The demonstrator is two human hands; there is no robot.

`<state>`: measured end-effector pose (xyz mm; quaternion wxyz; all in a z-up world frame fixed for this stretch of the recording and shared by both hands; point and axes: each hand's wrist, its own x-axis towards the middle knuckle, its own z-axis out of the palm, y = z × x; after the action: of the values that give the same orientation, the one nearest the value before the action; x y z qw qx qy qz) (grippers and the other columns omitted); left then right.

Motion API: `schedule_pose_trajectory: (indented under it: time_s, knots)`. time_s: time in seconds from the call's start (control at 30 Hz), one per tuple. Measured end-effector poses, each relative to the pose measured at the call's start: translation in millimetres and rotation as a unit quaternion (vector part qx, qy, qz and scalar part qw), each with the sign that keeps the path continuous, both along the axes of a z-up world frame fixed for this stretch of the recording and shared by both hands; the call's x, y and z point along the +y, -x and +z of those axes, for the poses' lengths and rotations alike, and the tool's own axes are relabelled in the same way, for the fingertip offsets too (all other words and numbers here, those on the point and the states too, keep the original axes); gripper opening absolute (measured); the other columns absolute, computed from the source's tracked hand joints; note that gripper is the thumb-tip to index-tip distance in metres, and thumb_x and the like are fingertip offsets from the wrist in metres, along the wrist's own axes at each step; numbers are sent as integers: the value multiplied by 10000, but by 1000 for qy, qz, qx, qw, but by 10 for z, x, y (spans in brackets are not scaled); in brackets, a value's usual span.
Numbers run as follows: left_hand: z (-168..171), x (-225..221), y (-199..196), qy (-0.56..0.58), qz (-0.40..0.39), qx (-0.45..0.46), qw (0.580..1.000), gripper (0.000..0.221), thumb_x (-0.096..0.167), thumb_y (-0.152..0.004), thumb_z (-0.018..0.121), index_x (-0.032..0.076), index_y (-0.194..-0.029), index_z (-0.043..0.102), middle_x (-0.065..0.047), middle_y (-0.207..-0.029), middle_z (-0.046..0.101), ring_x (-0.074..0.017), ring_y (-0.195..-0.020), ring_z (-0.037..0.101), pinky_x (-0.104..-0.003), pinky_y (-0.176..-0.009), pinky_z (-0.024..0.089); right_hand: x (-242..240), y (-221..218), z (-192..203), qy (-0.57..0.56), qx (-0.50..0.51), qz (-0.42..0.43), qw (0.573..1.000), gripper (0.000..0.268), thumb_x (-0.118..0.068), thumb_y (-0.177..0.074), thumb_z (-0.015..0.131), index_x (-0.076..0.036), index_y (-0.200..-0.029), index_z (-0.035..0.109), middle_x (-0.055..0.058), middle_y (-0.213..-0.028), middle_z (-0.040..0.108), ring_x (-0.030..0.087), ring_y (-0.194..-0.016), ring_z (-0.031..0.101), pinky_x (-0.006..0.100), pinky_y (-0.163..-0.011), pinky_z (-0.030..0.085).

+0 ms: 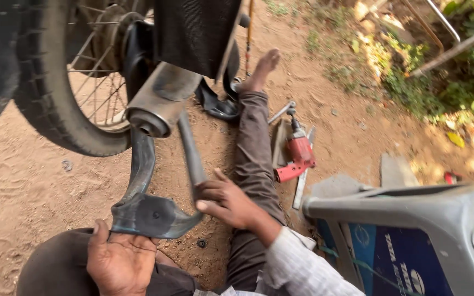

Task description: Repairing a puncture in a motorcycle inner tube using patches and adhesive.

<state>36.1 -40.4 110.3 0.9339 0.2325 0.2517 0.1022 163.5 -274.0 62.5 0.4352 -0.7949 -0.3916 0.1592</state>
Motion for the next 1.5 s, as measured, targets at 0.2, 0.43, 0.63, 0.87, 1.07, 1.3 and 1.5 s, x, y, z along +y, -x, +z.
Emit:
schedule_pose_trajectory:
  time_s: [0.2,0.43,0.63,0.87,1.07,1.3,1.5]
  knots:
    - [-10,-26,-135,-103,-23,38,994,717,538,-946,546,14,-1429,466,-229,-1344,592,-352,-1261,595,-563,-1060,453,-319,118,577,-3,-95,29,995,404,-423,-899,765,-66,-1051,652,137,-1023,670,308,-1166,667,601,-1298,205]
    - [-476,-43,-342,-43,-52,125,990,666,511,-884,652,80,-1386,568,-157,-1305,660,-326,-1176,636,-522,-1009,467,-154,251,783,77,-216,47,972,567,-294,-797,833,-86,-1302,682,122,-843,603,324,-924,627,530,-1150,397]
    - [-800,-128,-848,-77,-76,147,983,578,448,-924,660,57,-1345,598,-123,-1286,675,-307,-1157,641,-537,-1022,473,-118,305,798,80,-239,-17,967,667,-257,-749,828,-35,-1345,626,124,-877,630,329,-908,600,453,-999,455]
    - [-576,-53,-763,-77,-108,142,981,666,549,-979,501,20,-1381,546,-156,-1349,647,-279,-1260,577,-510,-1092,398,-92,444,666,116,-308,-34,944,528,-158,-801,764,-76,-1309,646,93,-920,650,301,-1020,625,478,-1070,429]
    - [-39,28,-554,-5,-69,0,998,634,477,-1021,457,-16,-1418,488,-181,-1299,660,-295,-1231,643,-491,-1076,517,-23,655,626,142,-290,-53,945,574,-106,-835,712,-27,-1389,582,134,-1095,636,320,-1157,596,508,-1126,387]
    - [258,44,-429,29,-91,-110,989,648,449,-1066,327,-69,-1441,432,-324,-1423,566,-354,-1343,583,-491,-1130,487,13,733,612,154,-284,-48,945,644,-109,-810,725,9,-1415,541,218,-1188,616,381,-1215,561,534,-1085,380]
    - [369,-37,-383,24,-86,-119,989,626,434,-1083,307,-50,-1465,415,-317,-1446,542,-359,-1344,551,-516,-1131,463,-22,704,495,60,-306,-95,945,595,33,-809,708,-35,-1389,596,169,-1156,652,351,-1169,624,475,-992,486]
